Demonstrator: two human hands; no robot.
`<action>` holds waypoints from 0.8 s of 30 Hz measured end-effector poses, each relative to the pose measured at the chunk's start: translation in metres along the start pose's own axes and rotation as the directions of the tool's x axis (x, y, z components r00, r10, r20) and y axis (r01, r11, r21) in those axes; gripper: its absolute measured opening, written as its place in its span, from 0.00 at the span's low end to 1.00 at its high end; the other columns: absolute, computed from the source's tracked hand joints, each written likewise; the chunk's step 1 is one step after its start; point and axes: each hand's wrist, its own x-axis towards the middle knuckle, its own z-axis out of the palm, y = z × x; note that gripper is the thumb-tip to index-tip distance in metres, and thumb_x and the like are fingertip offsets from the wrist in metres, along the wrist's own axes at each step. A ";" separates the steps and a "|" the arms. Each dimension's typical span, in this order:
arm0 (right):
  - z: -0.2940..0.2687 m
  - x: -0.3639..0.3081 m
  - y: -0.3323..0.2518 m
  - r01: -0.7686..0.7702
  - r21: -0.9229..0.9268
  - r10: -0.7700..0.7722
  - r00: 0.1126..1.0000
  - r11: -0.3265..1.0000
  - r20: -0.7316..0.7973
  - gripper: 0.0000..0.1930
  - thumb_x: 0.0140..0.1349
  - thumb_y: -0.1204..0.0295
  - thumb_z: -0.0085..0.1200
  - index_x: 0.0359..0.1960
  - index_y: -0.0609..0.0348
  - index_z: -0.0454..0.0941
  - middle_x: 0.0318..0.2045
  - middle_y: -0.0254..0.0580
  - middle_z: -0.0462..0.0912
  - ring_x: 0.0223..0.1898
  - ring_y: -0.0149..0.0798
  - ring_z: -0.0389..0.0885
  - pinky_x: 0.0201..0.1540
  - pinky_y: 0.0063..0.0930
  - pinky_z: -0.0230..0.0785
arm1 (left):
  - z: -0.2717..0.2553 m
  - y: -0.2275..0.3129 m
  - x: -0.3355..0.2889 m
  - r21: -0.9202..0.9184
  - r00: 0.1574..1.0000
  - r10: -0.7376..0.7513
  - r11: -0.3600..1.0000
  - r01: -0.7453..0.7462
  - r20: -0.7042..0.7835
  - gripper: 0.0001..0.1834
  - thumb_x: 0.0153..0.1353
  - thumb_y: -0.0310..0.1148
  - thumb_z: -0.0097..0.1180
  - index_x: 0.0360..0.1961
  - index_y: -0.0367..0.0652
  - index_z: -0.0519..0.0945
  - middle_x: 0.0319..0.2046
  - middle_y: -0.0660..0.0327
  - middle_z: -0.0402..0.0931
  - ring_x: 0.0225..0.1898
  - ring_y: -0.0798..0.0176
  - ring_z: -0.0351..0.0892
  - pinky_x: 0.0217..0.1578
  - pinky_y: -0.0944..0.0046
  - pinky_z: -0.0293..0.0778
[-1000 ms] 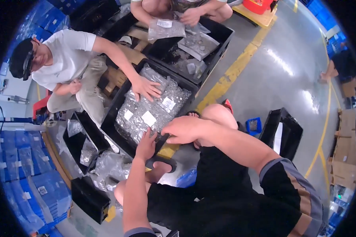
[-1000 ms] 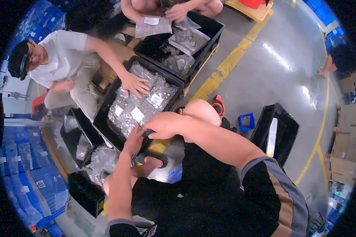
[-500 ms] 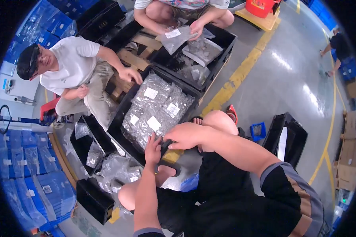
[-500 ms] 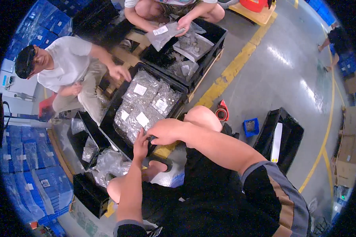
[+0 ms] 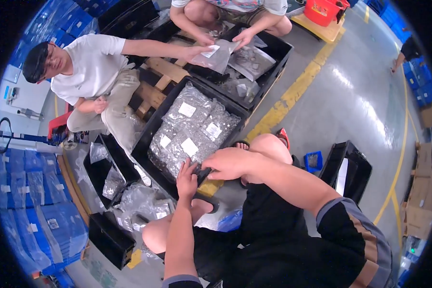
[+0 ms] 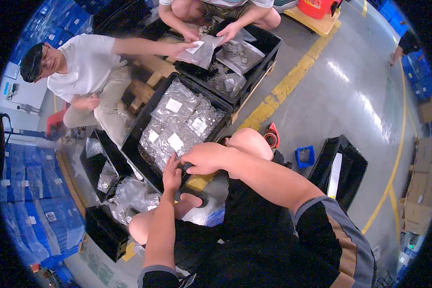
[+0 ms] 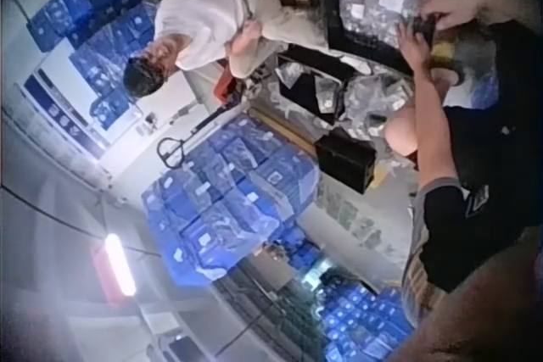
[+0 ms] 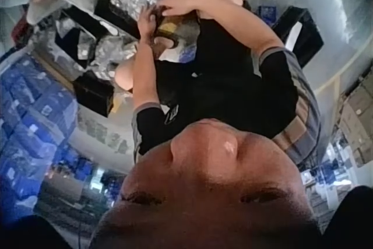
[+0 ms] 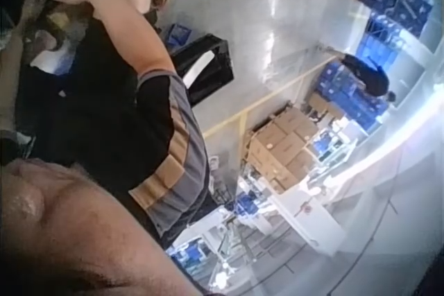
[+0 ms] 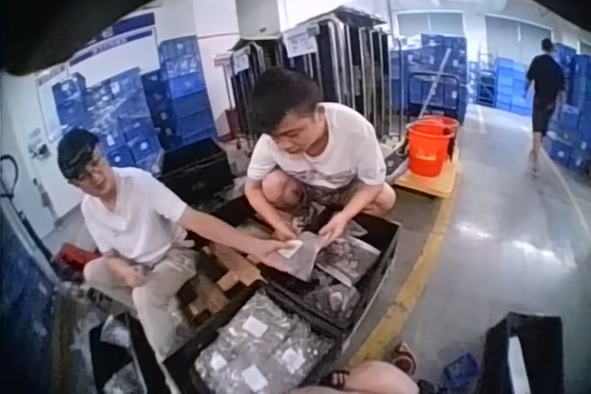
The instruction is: Sort and pack small metal components from a large bin into individual plastic bags.
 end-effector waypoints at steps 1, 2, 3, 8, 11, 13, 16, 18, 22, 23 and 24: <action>0.002 0.000 0.002 0.020 0.008 -0.019 0.999 1.000 -0.036 0.19 0.61 0.60 0.53 0.49 0.58 0.75 0.40 0.52 0.81 0.43 0.56 0.79 0.46 0.47 0.70 | 0.000 0.001 0.000 -0.002 1.000 -0.001 1.000 0.001 -0.002 0.26 0.51 0.23 0.45 0.53 0.49 0.77 0.68 0.54 0.60 0.68 0.42 0.56 0.67 0.52 0.56; 0.004 0.001 0.002 0.043 0.014 -0.042 0.997 0.999 -0.071 0.18 0.60 0.60 0.54 0.48 0.57 0.76 0.37 0.53 0.82 0.41 0.56 0.80 0.43 0.49 0.71 | -0.001 0.001 -0.001 -0.007 1.000 0.001 1.000 -0.001 -0.009 0.26 0.51 0.23 0.45 0.53 0.49 0.77 0.68 0.54 0.60 0.68 0.43 0.56 0.67 0.52 0.55; 0.004 0.001 0.002 0.047 0.011 -0.047 0.997 0.999 -0.066 0.18 0.60 0.60 0.54 0.48 0.57 0.76 0.37 0.53 0.82 0.41 0.56 0.80 0.43 0.49 0.71 | -0.001 0.001 -0.002 -0.013 1.000 0.004 1.000 -0.004 -0.016 0.27 0.51 0.23 0.45 0.54 0.50 0.77 0.68 0.54 0.60 0.69 0.43 0.56 0.67 0.53 0.55; 0.003 -0.001 -0.001 0.019 0.039 -0.017 0.998 0.999 -0.058 0.19 0.61 0.60 0.53 0.48 0.58 0.75 0.40 0.53 0.81 0.44 0.56 0.79 0.46 0.48 0.71 | 0.001 0.002 -0.002 0.008 0.998 0.030 1.000 -0.030 -0.059 0.24 0.52 0.26 0.48 0.52 0.48 0.80 0.65 0.54 0.64 0.67 0.44 0.59 0.65 0.50 0.59; 0.004 0.001 0.000 0.026 -0.003 -0.026 0.999 1.000 -0.020 0.19 0.62 0.60 0.53 0.49 0.59 0.74 0.41 0.50 0.81 0.45 0.55 0.79 0.48 0.45 0.70 | 0.001 0.001 -0.002 0.012 0.999 0.019 1.000 -0.019 -0.044 0.25 0.52 0.25 0.47 0.53 0.48 0.79 0.66 0.54 0.62 0.68 0.44 0.58 0.66 0.52 0.57; 0.003 0.001 -0.003 0.011 -0.008 -0.011 1.000 1.000 -0.007 0.19 0.62 0.60 0.53 0.49 0.59 0.74 0.41 0.50 0.81 0.45 0.55 0.79 0.47 0.45 0.70 | 0.002 0.000 -0.002 0.011 1.000 0.005 1.000 -0.004 -0.024 0.26 0.51 0.23 0.46 0.54 0.49 0.78 0.67 0.53 0.61 0.68 0.44 0.57 0.68 0.53 0.55; 0.001 0.002 -0.006 -0.002 -0.012 0.002 1.000 1.000 0.010 0.19 0.62 0.61 0.53 0.49 0.59 0.74 0.41 0.50 0.81 0.44 0.54 0.79 0.47 0.45 0.70 | 0.004 -0.006 -0.002 0.024 0.996 0.043 0.999 -0.041 -0.072 0.22 0.53 0.26 0.50 0.50 0.48 0.80 0.66 0.56 0.64 0.67 0.46 0.60 0.65 0.51 0.59; 0.000 0.002 -0.005 -0.012 -0.008 0.012 1.000 1.000 0.015 0.19 0.62 0.61 0.53 0.50 0.59 0.74 0.41 0.50 0.81 0.44 0.54 0.79 0.47 0.45 0.70 | 0.003 -0.003 0.000 0.040 0.996 0.046 0.998 -0.044 -0.071 0.22 0.53 0.26 0.50 0.50 0.48 0.80 0.66 0.56 0.64 0.67 0.46 0.60 0.65 0.51 0.59; 0.005 0.003 -0.001 0.017 -0.018 -0.017 1.000 1.000 -0.010 0.18 0.62 0.61 0.53 0.49 0.58 0.74 0.39 0.50 0.81 0.43 0.55 0.79 0.46 0.46 0.70 | 0.001 0.002 0.000 0.047 0.997 0.040 0.998 -0.037 -0.072 0.22 0.53 0.26 0.50 0.50 0.48 0.80 0.65 0.56 0.64 0.67 0.46 0.60 0.65 0.51 0.59; 0.005 0.003 -0.001 0.040 -0.036 -0.042 0.998 0.999 -0.038 0.18 0.62 0.60 0.53 0.49 0.57 0.74 0.39 0.50 0.81 0.43 0.55 0.79 0.45 0.47 0.70 | 0.001 0.004 0.000 0.047 0.996 0.036 0.998 -0.033 -0.076 0.22 0.53 0.26 0.50 0.50 0.48 0.80 0.65 0.56 0.64 0.67 0.46 0.60 0.65 0.51 0.59; 0.005 0.002 -0.003 0.035 -0.035 -0.037 0.999 0.999 -0.037 0.18 0.62 0.60 0.53 0.49 0.57 0.74 0.39 0.50 0.81 0.43 0.55 0.79 0.45 0.47 0.70 | 0.001 0.005 -0.001 0.047 0.996 0.033 0.998 -0.029 -0.080 0.22 0.53 0.26 0.50 0.50 0.48 0.80 0.65 0.56 0.64 0.67 0.46 0.60 0.64 0.51 0.59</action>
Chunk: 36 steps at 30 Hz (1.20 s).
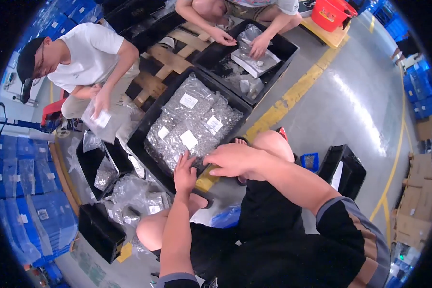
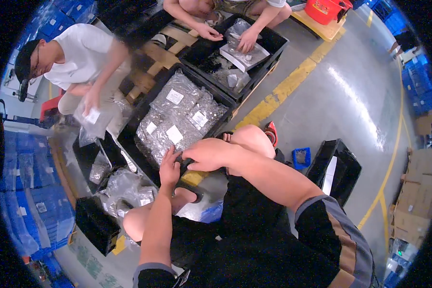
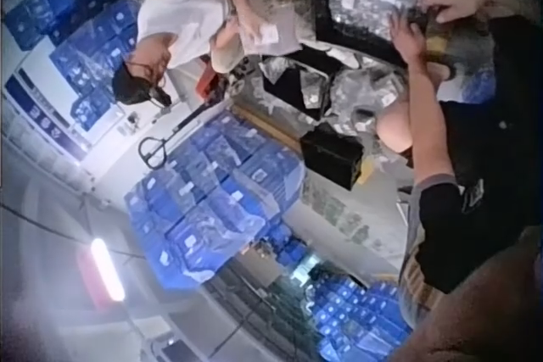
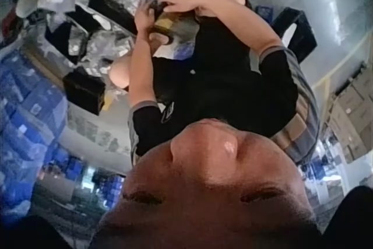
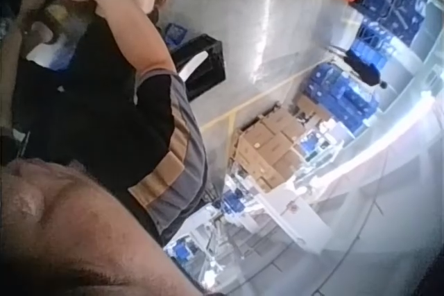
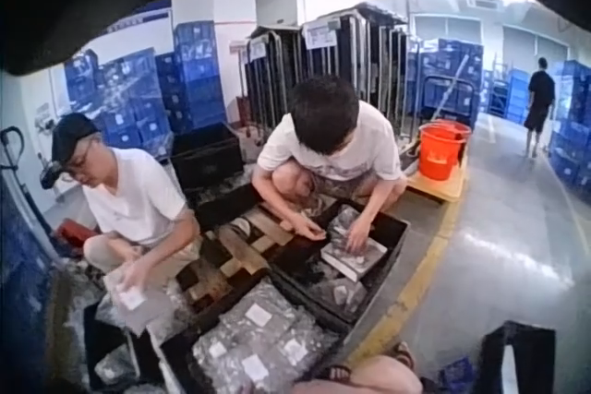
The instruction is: Sort and pack small metal components from a large bin into individual plastic bags.
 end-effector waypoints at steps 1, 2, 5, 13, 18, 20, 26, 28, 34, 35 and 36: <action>-0.001 -0.001 -0.003 0.000 -0.017 0.000 1.000 1.000 0.008 0.18 0.62 0.60 0.53 0.49 0.57 0.74 0.38 0.50 0.81 0.43 0.55 0.79 0.46 0.47 0.70 | 0.000 0.001 0.000 -0.003 1.000 0.002 1.000 -0.002 0.004 0.22 0.53 0.26 0.50 0.50 0.48 0.80 0.65 0.56 0.64 0.67 0.46 0.60 0.64 0.51 0.59; -0.002 -0.001 -0.005 0.002 -0.028 -0.001 1.000 1.000 0.015 0.18 0.62 0.60 0.53 0.49 0.57 0.74 0.38 0.50 0.81 0.44 0.55 0.78 0.46 0.47 0.70 | 0.000 0.000 -0.001 0.001 1.000 0.001 1.000 -0.001 0.004 0.22 0.53 0.26 0.50 0.50 0.48 0.80 0.65 0.56 0.64 0.67 0.47 0.61 0.65 0.51 0.59; -0.005 0.000 -0.007 -0.027 -0.012 0.028 0.996 1.000 0.090 0.19 0.61 0.60 0.53 0.49 0.57 0.74 0.39 0.50 0.81 0.44 0.55 0.78 0.48 0.48 0.69 | 0.001 -0.003 0.000 0.016 1.000 0.006 1.000 -0.006 0.003 0.22 0.53 0.26 0.50 0.50 0.48 0.80 0.65 0.57 0.65 0.67 0.47 0.61 0.65 0.52 0.59; -0.013 -0.001 -0.010 -0.009 -0.009 0.009 0.997 1.000 0.070 0.19 0.61 0.60 0.53 0.51 0.57 0.74 0.41 0.49 0.81 0.45 0.54 0.78 0.48 0.47 0.70 | 0.002 0.003 0.001 0.033 1.000 -0.019 0.999 0.019 -0.006 0.20 0.55 0.28 0.49 0.50 0.48 0.80 0.65 0.58 0.65 0.67 0.49 0.61 0.65 0.53 0.59; -0.063 -0.020 0.017 0.128 0.435 -0.133 0.991 0.891 -0.019 0.22 0.64 0.58 0.52 0.54 0.58 0.73 0.43 0.50 0.81 0.45 0.52 0.80 0.49 0.40 0.71 | -0.001 0.004 0.000 0.058 0.998 -0.057 0.997 0.057 0.008 0.20 0.56 0.27 0.47 0.49 0.48 0.80 0.65 0.59 0.65 0.67 0.49 0.61 0.65 0.54 0.59; -0.085 -0.027 0.065 0.027 0.218 0.004 0.990 0.976 -0.139 0.20 0.65 0.59 0.50 0.52 0.60 0.74 0.45 0.51 0.81 0.46 0.49 0.80 0.49 0.40 0.71 | -0.004 0.006 0.000 0.052 0.999 -0.042 0.998 0.041 0.009 0.20 0.55 0.27 0.47 0.49 0.48 0.80 0.65 0.59 0.66 0.67 0.49 0.61 0.65 0.54 0.59; -0.116 -0.028 0.256 -0.478 0.007 0.435 0.792 0.878 -0.427 0.15 0.58 0.71 0.51 0.47 0.60 0.78 0.42 0.49 0.81 0.48 0.49 0.79 0.51 0.38 0.71 | -0.005 0.014 0.005 0.071 1.000 -0.028 0.997 0.027 0.011 0.21 0.54 0.25 0.45 0.50 0.46 0.80 0.64 0.57 0.66 0.66 0.47 0.62 0.64 0.51 0.60; -0.117 -0.020 0.300 -0.557 -0.084 0.473 0.768 0.826 -0.432 0.16 0.56 0.72 0.52 0.46 0.59 0.79 0.42 0.49 0.81 0.48 0.51 0.78 0.51 0.40 0.71 | -0.006 0.021 0.009 0.076 0.999 -0.021 0.997 0.019 0.029 0.21 0.54 0.25 0.44 0.50 0.44 0.79 0.64 0.53 0.66 0.65 0.43 0.62 0.64 0.51 0.60; -0.113 0.057 0.379 -0.542 -0.464 0.549 0.825 0.701 -0.136 0.17 0.51 0.73 0.56 0.45 0.54 0.79 0.45 0.48 0.80 0.49 0.50 0.78 0.50 0.42 0.73 | -0.003 0.026 0.011 0.119 0.997 -0.059 0.991 0.053 0.052 0.22 0.53 0.25 0.42 0.50 0.42 0.78 0.63 0.47 0.65 0.65 0.37 0.62 0.64 0.47 0.60; -0.112 0.068 0.392 -0.539 -0.455 0.546 0.827 0.708 -0.131 0.17 0.51 0.73 0.56 0.45 0.54 0.79 0.45 0.48 0.80 0.49 0.50 0.78 0.50 0.42 0.73 | -0.004 0.027 0.012 0.128 0.996 -0.066 0.990 0.058 0.057 0.22 0.53 0.25 0.42 0.50 0.42 0.78 0.63 0.47 0.65 0.65 0.37 0.62 0.64 0.47 0.60; -0.110 0.073 0.407 -0.571 -0.468 0.566 0.807 0.674 -0.167 0.17 0.51 0.73 0.57 0.45 0.54 0.79 0.45 0.47 0.80 0.49 0.49 0.79 0.49 0.42 0.74 | -0.001 0.029 0.014 0.132 0.995 -0.077 0.989 0.069 0.057 0.22 0.53 0.24 0.42 0.50 0.43 0.78 0.64 0.50 0.66 0.65 0.39 0.61 0.63 0.47 0.60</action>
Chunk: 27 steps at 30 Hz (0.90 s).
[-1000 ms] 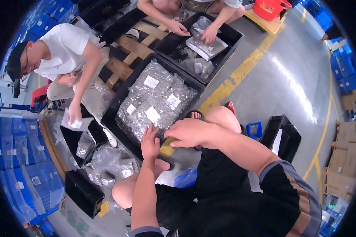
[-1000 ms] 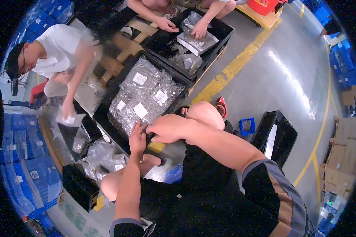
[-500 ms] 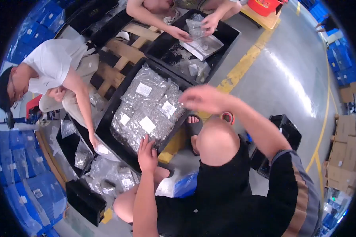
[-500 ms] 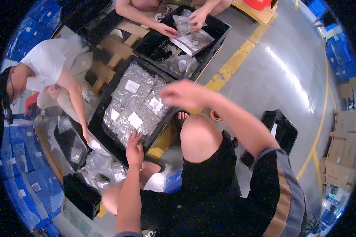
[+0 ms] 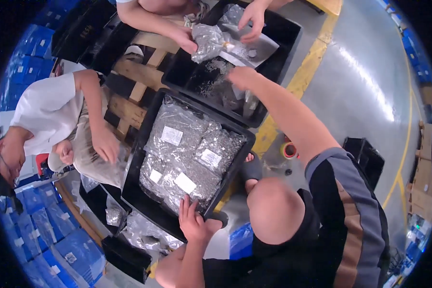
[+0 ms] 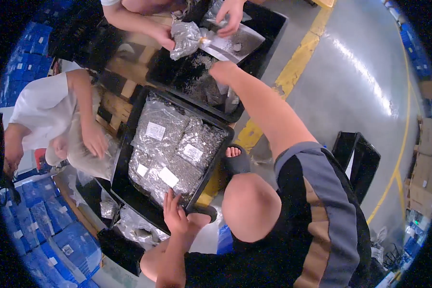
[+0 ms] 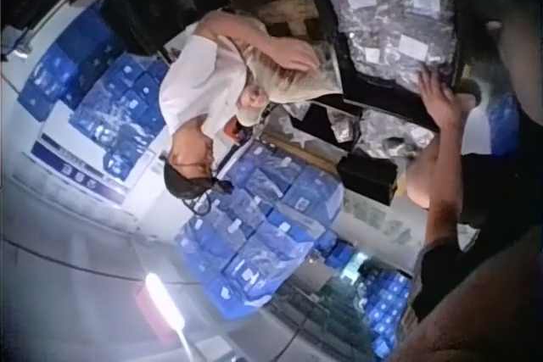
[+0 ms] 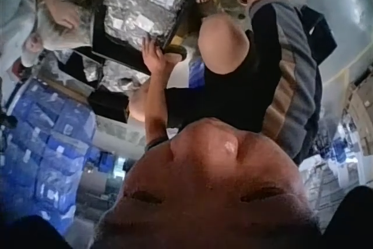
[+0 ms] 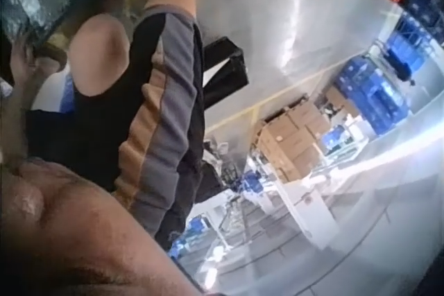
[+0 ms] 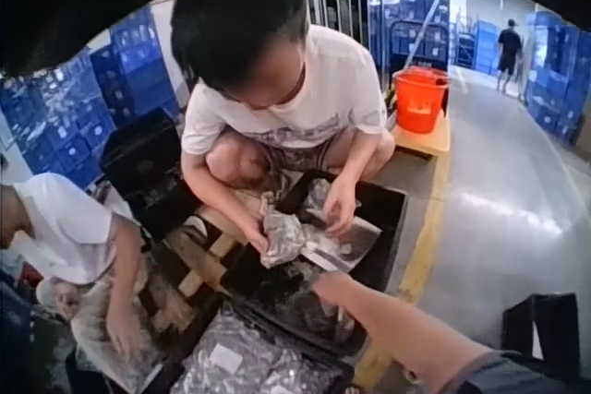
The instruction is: Sort and pack small metal components from a large bin into individual plastic bags.
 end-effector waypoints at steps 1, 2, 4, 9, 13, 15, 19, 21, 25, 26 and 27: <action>0.010 0.008 0.007 -0.044 -0.024 0.044 0.999 0.999 -0.019 0.16 0.51 0.72 0.58 0.44 0.54 0.79 0.44 0.46 0.80 0.49 0.48 0.79 0.48 0.42 0.75 | 0.002 0.002 0.003 0.001 1.000 -0.011 1.000 0.011 0.001 0.22 0.52 0.23 0.42 0.49 0.43 0.79 0.64 0.53 0.66 0.66 0.42 0.61 0.63 0.47 0.60; 0.014 0.010 0.000 -0.039 0.003 0.040 0.995 0.999 -0.086 0.11 0.54 0.75 0.56 0.39 0.58 0.84 0.45 0.45 0.83 0.47 0.47 0.83 0.48 0.42 0.77 | 0.000 0.000 0.002 0.009 1.000 -0.025 1.000 0.025 0.009 0.22 0.52 0.23 0.42 0.49 0.43 0.79 0.64 0.53 0.66 0.66 0.42 0.61 0.63 0.47 0.60; 0.017 0.015 -0.007 -0.079 -0.014 0.077 0.993 0.997 -0.094 0.14 0.51 0.73 0.59 0.42 0.56 0.82 0.45 0.45 0.82 0.49 0.47 0.81 0.48 0.41 0.76 | -0.003 -0.002 0.002 0.022 0.999 -0.024 0.999 0.023 0.023 0.22 0.53 0.23 0.42 0.49 0.43 0.79 0.64 0.52 0.66 0.66 0.41 0.60 0.63 0.46 0.60; 0.009 0.021 0.013 -0.116 0.125 0.111 0.993 0.985 0.050 0.21 0.46 0.66 0.65 0.45 0.50 0.80 0.46 0.45 0.81 0.47 0.50 0.81 0.49 0.41 0.74 | -0.006 0.000 0.008 0.023 0.999 0.001 1.000 -0.003 0.047 0.23 0.53 0.27 0.40 0.50 0.40 0.77 0.64 0.47 0.64 0.66 0.37 0.59 0.65 0.46 0.58; 0.004 0.010 0.018 -0.005 0.197 0.012 0.999 0.980 -0.039 0.21 0.48 0.64 0.65 0.46 0.51 0.79 0.45 0.46 0.81 0.48 0.51 0.79 0.49 0.43 0.72 | -0.005 0.000 0.006 0.026 0.998 -0.014 1.000 0.013 0.056 0.23 0.53 0.28 0.40 0.51 0.39 0.77 0.64 0.47 0.64 0.67 0.38 0.59 0.65 0.46 0.58; 0.000 0.007 0.021 0.033 0.275 -0.016 0.998 0.961 -0.066 0.20 0.51 0.64 0.63 0.47 0.52 0.78 0.44 0.47 0.80 0.50 0.51 0.77 0.50 0.44 0.71 | -0.005 0.000 0.006 0.026 0.998 -0.012 1.000 0.010 0.056 0.23 0.53 0.28 0.40 0.51 0.39 0.77 0.65 0.47 0.64 0.67 0.38 0.59 0.65 0.46 0.58; -0.008 0.002 0.025 0.082 0.310 -0.037 0.988 0.947 -0.150 0.18 0.55 0.64 0.61 0.47 0.53 0.76 0.43 0.47 0.79 0.50 0.51 0.76 0.51 0.43 0.69 | -0.006 0.003 0.006 0.021 0.999 0.011 1.000 -0.012 0.039 0.23 0.53 0.27 0.40 0.51 0.39 0.77 0.64 0.48 0.64 0.66 0.38 0.59 0.64 0.46 0.58; -0.006 0.002 0.030 0.167 0.430 -0.058 0.965 0.887 -0.255 0.17 0.59 0.64 0.58 0.48 0.54 0.74 0.43 0.48 0.78 0.49 0.51 0.76 0.51 0.40 0.68 | -0.007 0.004 0.007 0.023 0.999 0.005 1.000 -0.006 0.038 0.23 0.53 0.26 0.40 0.50 0.39 0.77 0.64 0.48 0.64 0.66 0.38 0.60 0.64 0.46 0.59; -0.008 -0.001 0.042 0.221 0.520 -0.085 0.958 0.825 -0.273 0.18 0.61 0.63 0.56 0.49 0.57 0.72 0.45 0.50 0.78 0.50 0.50 0.76 0.52 0.39 0.67 | -0.009 0.005 0.007 0.026 1.000 0.002 1.000 -0.003 0.023 0.23 0.52 0.25 0.40 0.50 0.40 0.77 0.64 0.48 0.65 0.66 0.39 0.61 0.64 0.46 0.59; -0.009 -0.002 0.045 0.186 0.586 -0.056 0.971 0.789 -0.232 0.18 0.62 0.62 0.55 0.50 0.58 0.71 0.47 0.51 0.77 0.51 0.50 0.75 0.54 0.39 0.66 | -0.009 0.005 0.007 0.024 1.000 0.001 1.000 -0.002 0.019 0.23 0.52 0.25 0.40 0.50 0.40 0.77 0.64 0.48 0.65 0.66 0.39 0.61 0.64 0.46 0.59; -0.009 -0.003 0.048 0.148 0.648 -0.031 0.982 0.747 -0.189 0.19 0.63 0.62 0.54 0.51 0.59 0.71 0.48 0.52 0.77 0.52 0.50 0.74 0.55 0.40 0.65 | -0.009 0.005 0.006 0.033 1.000 -0.004 0.999 0.003 0.020 0.23 0.52 0.25 0.40 0.50 0.40 0.77 0.64 0.48 0.65 0.66 0.40 0.61 0.64 0.47 0.59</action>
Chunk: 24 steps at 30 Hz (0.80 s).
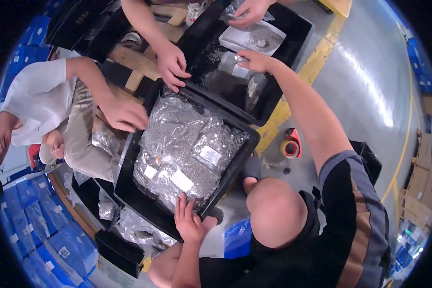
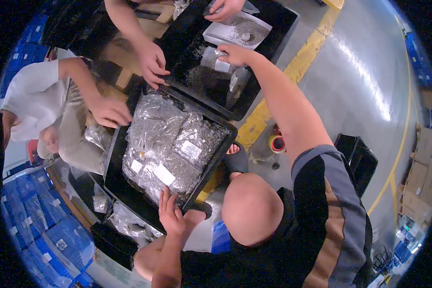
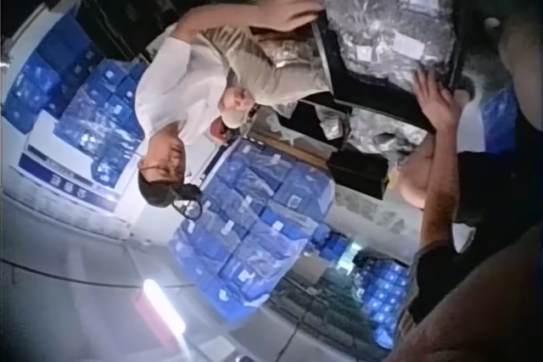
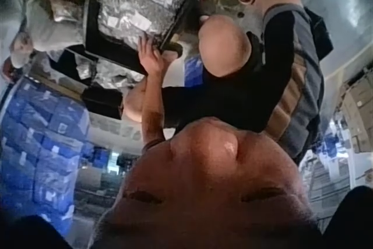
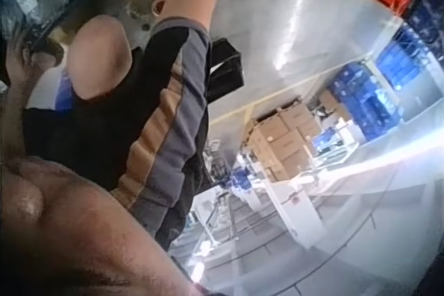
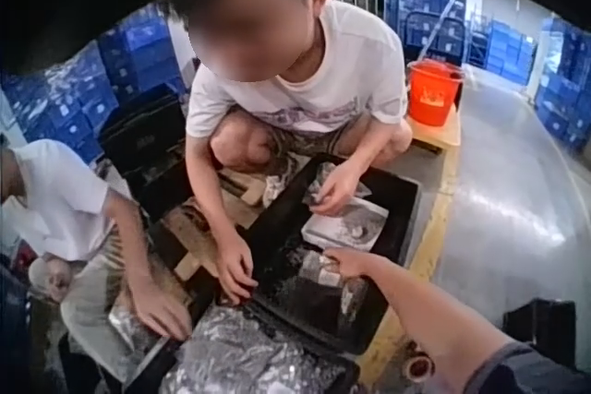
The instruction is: Sort and pack small metal components from a large bin into individual plastic bags.
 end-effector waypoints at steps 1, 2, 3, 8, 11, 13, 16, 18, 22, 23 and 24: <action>0.001 0.000 0.001 0.003 -0.002 -0.003 1.000 1.000 0.000 0.19 0.63 0.62 0.54 0.51 0.59 0.71 0.48 0.52 0.77 0.52 0.50 0.74 0.55 0.40 0.65 | 0.000 0.000 0.000 0.009 1.000 -0.005 1.000 0.005 0.001 0.23 0.52 0.25 0.40 0.50 0.40 0.77 0.64 0.49 0.65 0.66 0.40 0.61 0.63 0.47 0.60; 0.003 -0.001 0.006 -0.024 -0.023 0.023 0.998 0.999 -0.064 0.20 0.64 0.61 0.53 0.53 0.59 0.70 0.49 0.52 0.76 0.53 0.49 0.73 0.56 0.40 0.64 | 0.000 0.001 0.000 0.006 1.000 -0.003 1.000 0.003 -0.001 0.23 0.52 0.25 0.40 0.50 0.40 0.77 0.64 0.49 0.65 0.66 0.40 0.61 0.63 0.47 0.60; 0.003 0.000 0.012 -0.053 -0.042 0.047 0.991 0.998 -0.129 0.21 0.65 0.60 0.52 0.54 0.59 0.69 0.51 0.53 0.76 0.54 0.48 0.73 0.57 0.40 0.64 | 0.001 0.001 0.000 0.003 1.000 -0.002 1.000 0.002 -0.004 0.23 0.52 0.24 0.40 0.49 0.40 0.77 0.64 0.49 0.65 0.66 0.40 0.61 0.63 0.47 0.60; 0.001 0.005 0.015 -0.081 0.003 0.081 0.988 0.997 -0.128 0.21 0.63 0.61 0.55 0.54 0.57 0.71 0.51 0.55 0.77 0.56 0.54 0.72 0.58 0.41 0.64 | 0.001 -0.001 0.000 -0.012 1.000 0.002 1.000 -0.003 -0.017 0.23 0.51 0.23 0.40 0.49 0.39 0.78 0.63 0.49 0.66 0.66 0.40 0.62 0.64 0.47 0.60; 0.002 0.006 0.016 -0.105 0.034 0.108 0.984 0.994 -0.140 0.20 0.64 0.62 0.54 0.55 0.57 0.70 0.51 0.53 0.76 0.56 0.51 0.72 0.58 0.39 0.63 | 0.000 0.001 0.001 -0.010 1.000 0.001 1.000 -0.001 -0.013 0.23 0.51 0.22 0.40 0.48 0.38 0.78 0.63 0.49 0.67 0.65 0.40 0.62 0.64 0.48 0.60; 0.002 0.007 0.018 -0.121 0.048 0.126 0.984 0.992 -0.129 0.20 0.64 0.64 0.53 0.55 0.56 0.69 0.51 0.51 0.75 0.55 0.48 0.72 0.58 0.37 0.62 | 0.000 0.001 0.001 -0.008 1.000 -0.002 1.000 0.002 -0.014 0.23 0.51 0.23 0.41 0.48 0.37 0.78 0.63 0.48 0.67 0.65 0.40 0.62 0.64 0.48 0.60; 0.003 0.008 0.024 0.008 0.013 -0.005 0.982 1.000 -0.190 0.18 0.64 0.67 0.54 0.54 0.56 0.69 0.50 0.48 0.76 0.54 0.46 0.73 0.57 0.37 0.63 | 0.002 0.002 0.001 -0.012 1.000 -0.007 1.000 0.007 -0.009 0.22 0.51 0.23 0.41 0.48 0.37 0.78 0.63 0.48 0.67 0.65 0.40 0.62 0.64 0.48 0.60; 0.005 0.007 0.006 0.028 0.067 -0.012 0.972 0.997 -0.233 0.17 0.64 0.68 0.54 0.53 0.57 0.69 0.48 0.46 0.77 0.53 0.44 0.73 0.57 0.36 0.64 | -0.001 0.001 0.000 -0.002 1.000 -0.021 1.000 0.021 -0.007 0.22 0.51 0.23 0.41 0.47 0.37 0.78 0.63 0.49 0.67 0.65 0.40 0.62 0.64 0.48 0.60; -0.001 0.007 0.000 0.068 0.119 -0.026 0.946 0.991 -0.325 0.17 0.63 0.68 0.56 0.51 0.59 0.69 0.46 0.45 0.77 0.52 0.41 0.74 0.56 0.35 0.64 | -0.001 0.000 0.000 -0.011 1.000 -0.018 1.000 0.018 -0.014 0.22 0.51 0.22 0.41 0.47 0.38 0.78 0.63 0.50 0.67 0.66 0.41 0.62 0.63 0.48 0.61; -0.003 0.004 -0.002 0.066 0.136 -0.018 0.946 0.988 -0.325 0.18 0.63 0.68 0.57 0.51 0.60 0.70 0.46 0.44 0.77 0.51 0.40 0.73 0.55 0.35 0.65 | 0.000 0.001 0.000 -0.012 1.000 -0.019 1.000 0.019 -0.015 0.22 0.51 0.22 0.41 0.47 0.38 0.78 0.63 0.50 0.67 0.66 0.41 0.62 0.63 0.48 0.61; -0.005 0.002 -0.005 0.064 0.153 -0.011 0.946 0.986 -0.325 0.18 0.62 0.68 0.57 0.51 0.60 0.70 0.45 0.43 0.77 0.50 0.38 0.73 0.55 0.34 0.65 | 0.000 0.002 0.002 -0.011 1.000 -0.011 1.000 0.011 -0.014 0.22 0.51 0.22 0.41 0.47 0.38 0.78 0.63 0.50 0.67 0.66 0.42 0.62 0.63 0.48 0.61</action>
